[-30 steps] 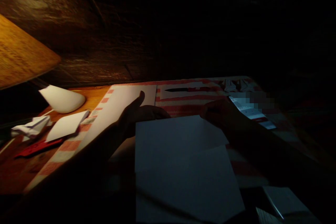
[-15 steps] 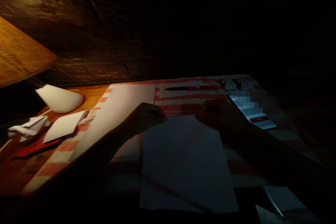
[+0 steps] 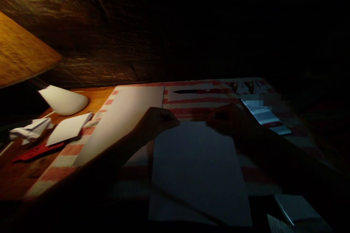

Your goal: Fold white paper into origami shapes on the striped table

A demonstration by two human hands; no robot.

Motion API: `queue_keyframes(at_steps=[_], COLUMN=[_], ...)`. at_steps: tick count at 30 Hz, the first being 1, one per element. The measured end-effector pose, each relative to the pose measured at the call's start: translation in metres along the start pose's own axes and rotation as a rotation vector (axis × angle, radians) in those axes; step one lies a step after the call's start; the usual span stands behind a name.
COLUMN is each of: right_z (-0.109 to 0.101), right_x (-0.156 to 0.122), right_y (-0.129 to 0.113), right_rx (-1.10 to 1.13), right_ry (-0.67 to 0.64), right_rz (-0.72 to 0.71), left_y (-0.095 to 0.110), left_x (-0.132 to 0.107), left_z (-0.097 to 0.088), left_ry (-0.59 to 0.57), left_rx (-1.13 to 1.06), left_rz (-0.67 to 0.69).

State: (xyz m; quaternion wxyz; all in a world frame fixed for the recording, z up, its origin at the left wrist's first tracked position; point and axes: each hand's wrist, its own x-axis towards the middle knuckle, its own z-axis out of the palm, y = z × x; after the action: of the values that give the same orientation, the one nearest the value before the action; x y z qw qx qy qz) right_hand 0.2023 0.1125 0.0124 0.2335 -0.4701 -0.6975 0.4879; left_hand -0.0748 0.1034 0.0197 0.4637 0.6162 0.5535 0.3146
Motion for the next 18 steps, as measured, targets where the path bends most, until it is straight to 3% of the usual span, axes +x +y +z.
queue_keyframes(at_steps=[4,9,18], right_z=[-0.009,-0.015,-0.012], right_x=[0.004,0.008,0.007], right_y=[0.008,0.015,0.009], right_rx=[0.061,0.127,0.186], right_ry=[0.028,0.187,0.245], right_rz=[0.016,0.030,0.071], left_y=[0.000,-0.002,-0.012], left_x=[0.001,0.006,0.017], left_z=[-0.009,-0.023,-0.031], left_ry=[0.080,0.170,0.216], left_rx=[-0.070,-0.213,-0.306], left_rz=[-0.010,-0.047,-0.121])
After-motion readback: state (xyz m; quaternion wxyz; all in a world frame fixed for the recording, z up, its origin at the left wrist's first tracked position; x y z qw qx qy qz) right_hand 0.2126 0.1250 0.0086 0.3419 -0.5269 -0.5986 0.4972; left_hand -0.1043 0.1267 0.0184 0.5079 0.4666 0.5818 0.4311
